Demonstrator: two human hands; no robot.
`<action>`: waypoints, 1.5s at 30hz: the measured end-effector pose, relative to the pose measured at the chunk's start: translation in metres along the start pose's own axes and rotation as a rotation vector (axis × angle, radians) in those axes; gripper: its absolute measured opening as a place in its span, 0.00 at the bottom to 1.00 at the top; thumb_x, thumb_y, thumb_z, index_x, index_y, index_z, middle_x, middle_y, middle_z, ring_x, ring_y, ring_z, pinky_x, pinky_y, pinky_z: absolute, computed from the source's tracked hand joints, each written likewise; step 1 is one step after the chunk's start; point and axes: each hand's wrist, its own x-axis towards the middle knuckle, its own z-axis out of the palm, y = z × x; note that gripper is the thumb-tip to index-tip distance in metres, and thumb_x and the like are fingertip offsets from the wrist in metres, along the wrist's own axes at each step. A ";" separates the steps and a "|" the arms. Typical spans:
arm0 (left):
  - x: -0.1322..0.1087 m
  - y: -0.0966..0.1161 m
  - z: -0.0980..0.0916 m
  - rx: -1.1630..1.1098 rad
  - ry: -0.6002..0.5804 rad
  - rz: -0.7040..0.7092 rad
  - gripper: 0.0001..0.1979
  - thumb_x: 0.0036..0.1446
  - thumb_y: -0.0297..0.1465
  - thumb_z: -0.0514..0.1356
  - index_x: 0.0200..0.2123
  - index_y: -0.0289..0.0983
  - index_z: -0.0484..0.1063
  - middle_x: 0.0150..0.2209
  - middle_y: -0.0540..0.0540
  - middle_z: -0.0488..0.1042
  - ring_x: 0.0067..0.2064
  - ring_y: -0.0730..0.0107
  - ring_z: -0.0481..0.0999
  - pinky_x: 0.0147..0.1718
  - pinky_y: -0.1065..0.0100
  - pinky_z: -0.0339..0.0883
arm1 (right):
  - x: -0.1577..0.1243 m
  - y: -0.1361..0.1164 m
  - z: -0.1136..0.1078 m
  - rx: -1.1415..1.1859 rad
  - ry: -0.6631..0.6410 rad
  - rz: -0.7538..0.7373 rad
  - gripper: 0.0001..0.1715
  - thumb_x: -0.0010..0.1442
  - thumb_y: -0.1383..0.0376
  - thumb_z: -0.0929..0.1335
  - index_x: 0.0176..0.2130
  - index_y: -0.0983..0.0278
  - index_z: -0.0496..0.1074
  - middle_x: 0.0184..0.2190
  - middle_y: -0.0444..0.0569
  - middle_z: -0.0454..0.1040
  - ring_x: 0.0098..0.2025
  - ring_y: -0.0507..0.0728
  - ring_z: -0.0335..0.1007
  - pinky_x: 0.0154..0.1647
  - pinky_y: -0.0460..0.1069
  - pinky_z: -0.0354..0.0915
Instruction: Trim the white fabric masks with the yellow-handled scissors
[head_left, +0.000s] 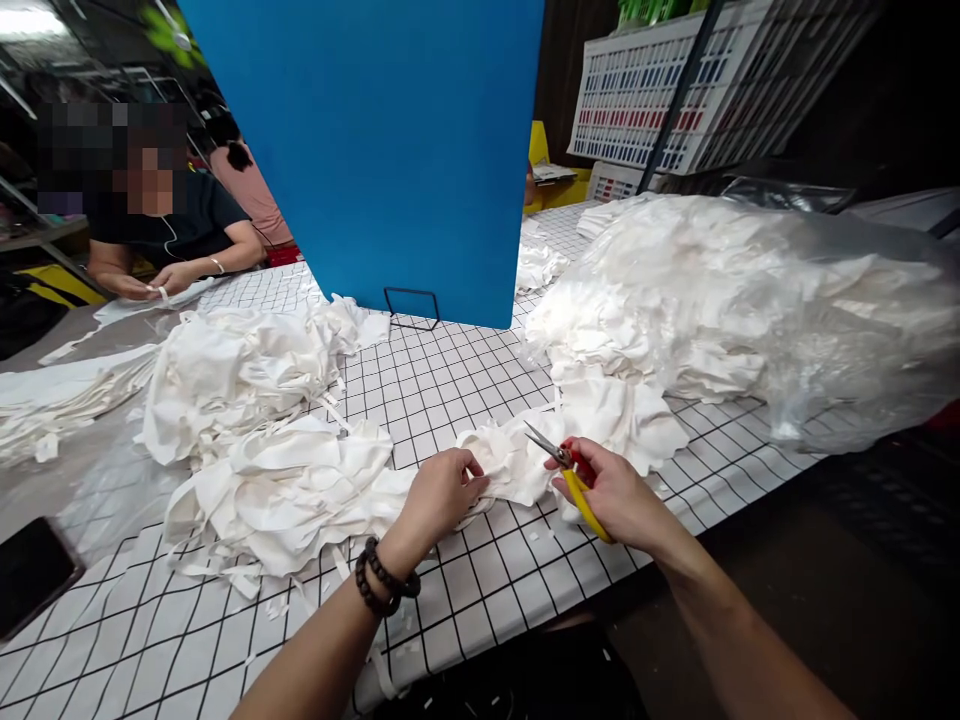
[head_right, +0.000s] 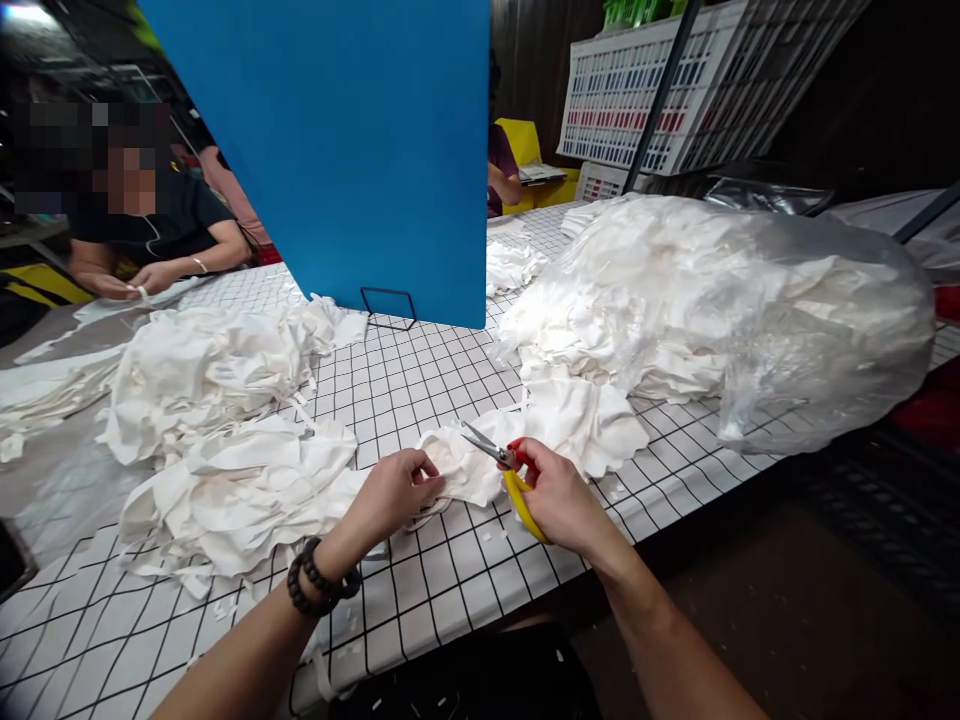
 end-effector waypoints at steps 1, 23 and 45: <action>-0.006 0.004 -0.003 0.066 0.060 0.022 0.06 0.57 0.31 0.58 0.30 0.37 0.72 0.29 0.46 0.74 0.32 0.62 0.71 0.32 0.64 0.61 | 0.003 -0.004 0.003 -0.007 0.000 -0.003 0.13 0.53 0.58 0.71 0.39 0.60 0.70 0.36 0.46 0.76 0.33 0.54 0.71 0.32 0.48 0.67; -0.096 -0.002 0.002 -0.497 0.160 -0.239 0.12 0.61 0.38 0.57 0.46 0.41 0.71 0.37 0.45 0.75 0.38 0.63 0.73 0.37 0.65 0.64 | 0.018 -0.048 0.045 -0.090 -0.392 -0.234 0.07 0.51 0.69 0.67 0.33 0.61 0.63 0.23 0.38 0.62 0.24 0.49 0.54 0.21 0.44 0.50; -0.074 0.062 -0.012 -1.069 0.318 -0.084 0.13 0.61 0.38 0.58 0.32 0.38 0.79 0.52 0.37 0.67 0.50 0.53 0.72 0.24 0.69 0.70 | -0.007 -0.045 0.056 0.630 -0.261 -0.094 0.21 0.46 0.62 0.77 0.34 0.59 0.65 0.39 0.44 0.72 0.31 0.49 0.67 0.33 0.46 0.68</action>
